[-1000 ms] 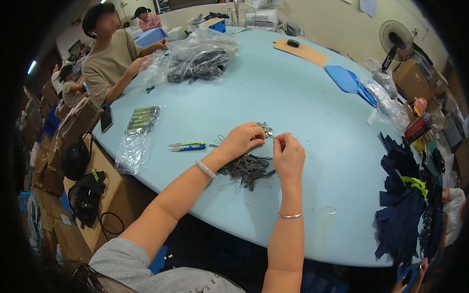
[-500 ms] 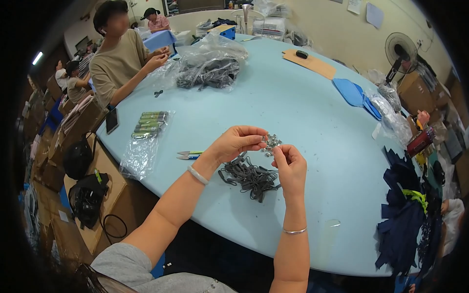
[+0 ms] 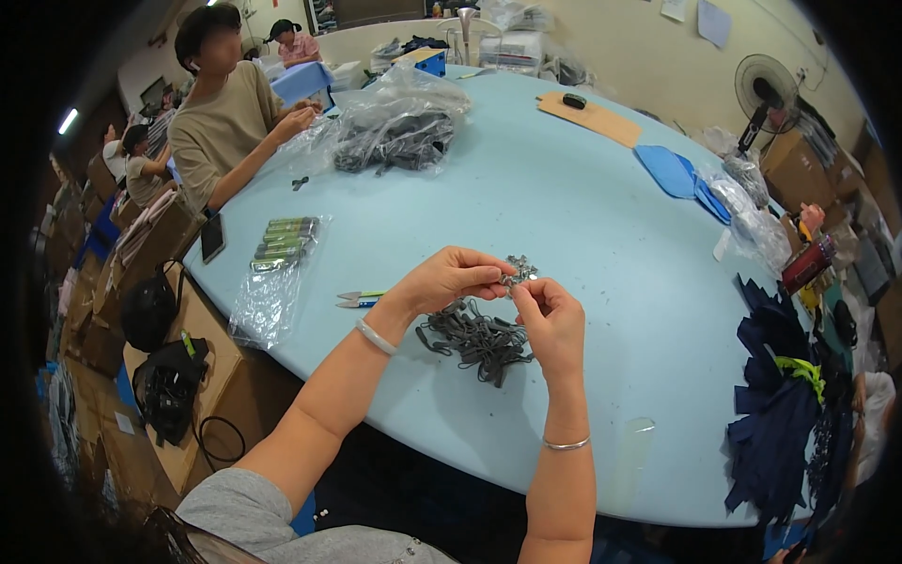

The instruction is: Threading small metal hardware loops onto black straps at an assembly table.

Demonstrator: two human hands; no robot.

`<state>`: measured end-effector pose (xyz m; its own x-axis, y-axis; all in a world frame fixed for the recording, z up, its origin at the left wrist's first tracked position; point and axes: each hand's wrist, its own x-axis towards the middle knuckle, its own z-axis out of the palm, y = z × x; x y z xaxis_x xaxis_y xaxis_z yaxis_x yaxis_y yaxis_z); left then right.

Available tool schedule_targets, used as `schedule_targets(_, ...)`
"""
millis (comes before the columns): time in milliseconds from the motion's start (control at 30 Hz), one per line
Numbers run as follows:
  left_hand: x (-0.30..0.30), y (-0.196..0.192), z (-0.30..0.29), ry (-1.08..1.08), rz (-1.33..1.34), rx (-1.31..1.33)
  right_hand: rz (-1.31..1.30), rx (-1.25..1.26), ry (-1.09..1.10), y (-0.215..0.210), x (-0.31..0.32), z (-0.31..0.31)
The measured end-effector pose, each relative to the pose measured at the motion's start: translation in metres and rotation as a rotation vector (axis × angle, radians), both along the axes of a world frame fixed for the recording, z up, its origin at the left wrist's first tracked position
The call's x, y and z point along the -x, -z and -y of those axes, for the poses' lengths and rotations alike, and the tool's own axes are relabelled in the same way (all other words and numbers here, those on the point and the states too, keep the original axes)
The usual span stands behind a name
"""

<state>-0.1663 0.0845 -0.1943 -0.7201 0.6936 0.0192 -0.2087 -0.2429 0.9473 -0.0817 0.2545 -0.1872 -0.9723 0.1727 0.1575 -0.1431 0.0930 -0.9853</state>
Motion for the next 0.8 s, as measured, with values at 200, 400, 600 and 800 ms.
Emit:
schedule_targets(200, -0.0021, -0.0024, -0.0004, -0.011, -0.035, 0.025, -0.009, -0.024, -0.007, 0.0021, 0.0006, 0.0001)
schedule_targets(400, -0.0012, -0.0052, 0.0028, -0.013, -0.099, 0.125, -0.037, -0.098, 0.020, 0.0029, 0.0007, 0.0011)
schedule_targets(600, -0.0012, -0.0037, 0.0007, -0.013, -0.098, 0.124, -0.117, -0.220, 0.082, 0.0037, 0.0010, 0.0034)
schedule_targets(800, -0.0048, -0.0044, -0.0003, 0.018, -0.167, 0.121, -0.102, -0.253, 0.114, 0.0047, 0.0013, 0.0009)
